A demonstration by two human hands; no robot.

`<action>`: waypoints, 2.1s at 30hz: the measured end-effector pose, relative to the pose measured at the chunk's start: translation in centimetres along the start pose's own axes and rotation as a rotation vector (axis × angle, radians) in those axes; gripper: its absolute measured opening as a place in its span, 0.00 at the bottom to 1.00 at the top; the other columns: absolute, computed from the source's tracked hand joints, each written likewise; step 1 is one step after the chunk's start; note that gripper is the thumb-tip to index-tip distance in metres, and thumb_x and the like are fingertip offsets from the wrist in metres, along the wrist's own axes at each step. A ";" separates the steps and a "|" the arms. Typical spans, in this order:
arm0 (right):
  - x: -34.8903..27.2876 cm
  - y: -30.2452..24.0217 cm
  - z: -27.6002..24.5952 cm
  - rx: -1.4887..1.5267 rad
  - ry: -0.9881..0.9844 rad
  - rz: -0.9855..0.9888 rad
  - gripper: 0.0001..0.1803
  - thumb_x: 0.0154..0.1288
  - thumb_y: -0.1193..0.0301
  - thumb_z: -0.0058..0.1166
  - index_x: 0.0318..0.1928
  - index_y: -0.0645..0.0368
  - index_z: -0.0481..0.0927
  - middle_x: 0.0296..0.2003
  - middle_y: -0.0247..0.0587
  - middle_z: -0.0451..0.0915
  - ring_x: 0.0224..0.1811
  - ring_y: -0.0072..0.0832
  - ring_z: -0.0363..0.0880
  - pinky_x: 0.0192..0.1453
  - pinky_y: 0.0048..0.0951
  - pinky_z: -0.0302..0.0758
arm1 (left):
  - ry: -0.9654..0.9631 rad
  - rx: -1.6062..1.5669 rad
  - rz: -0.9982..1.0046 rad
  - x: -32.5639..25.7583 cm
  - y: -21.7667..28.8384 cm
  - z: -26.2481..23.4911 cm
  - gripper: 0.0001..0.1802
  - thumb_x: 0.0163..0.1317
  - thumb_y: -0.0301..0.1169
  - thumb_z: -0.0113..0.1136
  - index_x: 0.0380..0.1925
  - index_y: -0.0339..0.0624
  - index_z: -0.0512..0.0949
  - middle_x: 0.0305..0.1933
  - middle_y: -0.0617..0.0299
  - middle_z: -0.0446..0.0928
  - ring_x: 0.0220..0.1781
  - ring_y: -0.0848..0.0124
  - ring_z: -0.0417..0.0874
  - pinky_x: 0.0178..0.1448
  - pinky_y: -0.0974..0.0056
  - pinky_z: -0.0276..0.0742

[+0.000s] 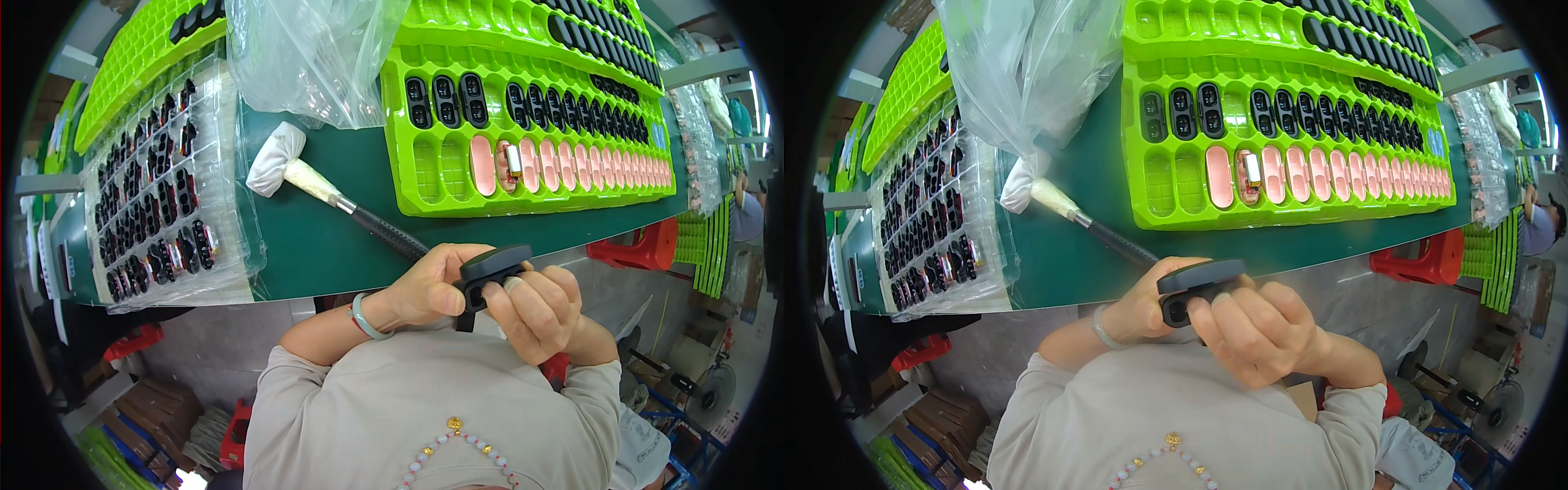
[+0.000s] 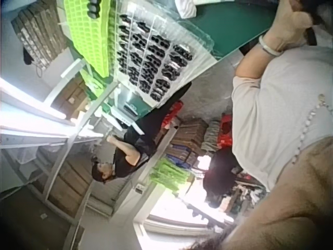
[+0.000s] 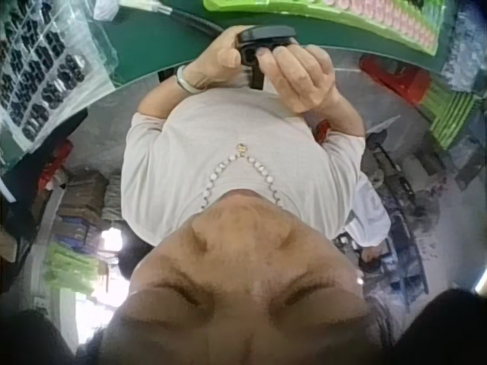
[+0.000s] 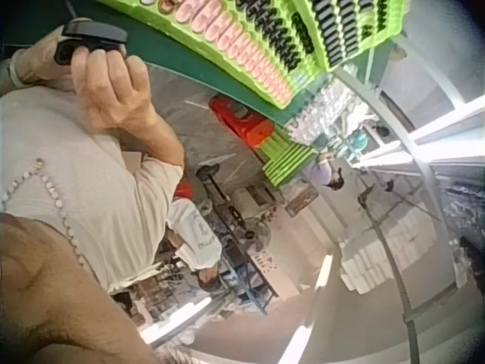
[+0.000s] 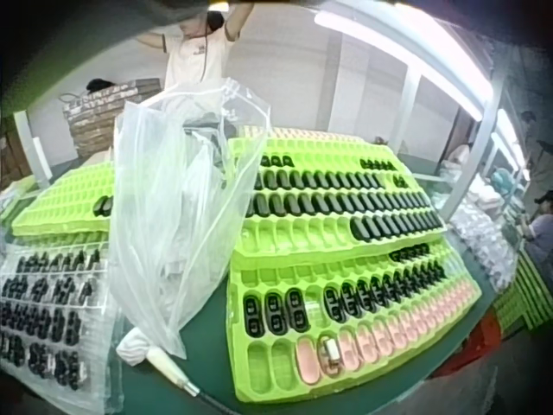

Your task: The person assembles small electronic devices, likely wireless earbuds, by inserting internal components into black and blue plastic cases. They use a rubber mallet to tap the components into place and place the finished units into a green tray. The process is repeated for multiple units.

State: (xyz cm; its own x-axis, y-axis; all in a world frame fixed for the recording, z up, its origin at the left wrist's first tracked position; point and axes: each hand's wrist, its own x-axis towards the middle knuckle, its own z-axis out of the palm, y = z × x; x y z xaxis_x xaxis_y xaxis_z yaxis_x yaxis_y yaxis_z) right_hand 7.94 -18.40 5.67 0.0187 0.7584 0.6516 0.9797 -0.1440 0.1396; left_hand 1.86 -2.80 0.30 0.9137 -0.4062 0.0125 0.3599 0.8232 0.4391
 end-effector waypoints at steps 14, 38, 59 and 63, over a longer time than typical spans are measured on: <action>-4.3 0.3 -3.8 -0.062 -0.017 0.124 0.11 0.47 0.72 0.61 0.34 0.60 0.80 0.36 0.34 0.71 0.33 0.28 0.71 0.34 0.28 0.70 | 0.164 0.402 -0.404 1.3 1.5 4.1 0.15 0.68 0.37 0.46 0.40 0.35 0.73 0.24 0.65 0.71 0.20 0.81 0.67 0.24 0.75 0.63; -24.7 -6.4 4.2 1.160 0.086 1.872 0.19 0.60 0.72 0.55 0.50 0.69 0.74 0.38 0.42 0.80 0.40 0.24 0.78 0.47 0.25 0.73 | -0.039 1.336 -0.427 7.3 -14.9 -10.5 0.17 0.63 0.34 0.53 0.48 0.36 0.72 0.31 0.62 0.78 0.27 0.78 0.75 0.29 0.70 0.72; -26.4 -4.2 9.0 1.343 0.466 1.942 0.15 0.53 0.73 0.60 0.41 0.70 0.78 0.29 0.45 0.82 0.31 0.23 0.79 0.36 0.26 0.76 | -0.137 1.808 0.007 8.5 -10.8 -10.5 0.19 0.59 0.38 0.59 0.45 0.35 0.74 0.42 0.52 0.77 0.40 0.66 0.78 0.45 0.65 0.73; -24.3 -1.0 8.4 0.776 -0.490 1.708 0.14 0.53 0.72 0.60 0.39 0.69 0.79 0.26 0.43 0.82 0.31 0.21 0.81 0.36 0.27 0.76 | -0.181 1.653 -0.209 9.1 -10.6 -11.8 0.19 0.58 0.36 0.60 0.46 0.36 0.73 0.42 0.54 0.77 0.40 0.69 0.78 0.45 0.66 0.74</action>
State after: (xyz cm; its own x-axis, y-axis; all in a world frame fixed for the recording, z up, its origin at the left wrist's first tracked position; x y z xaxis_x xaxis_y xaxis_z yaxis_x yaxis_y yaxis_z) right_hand 8.21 -31.33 -16.60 0.8106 0.2486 -0.5302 -0.2713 -0.6429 -0.7163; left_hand 8.59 -10.52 -14.82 0.8046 -0.5817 -0.1197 -0.2155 -0.4738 0.8539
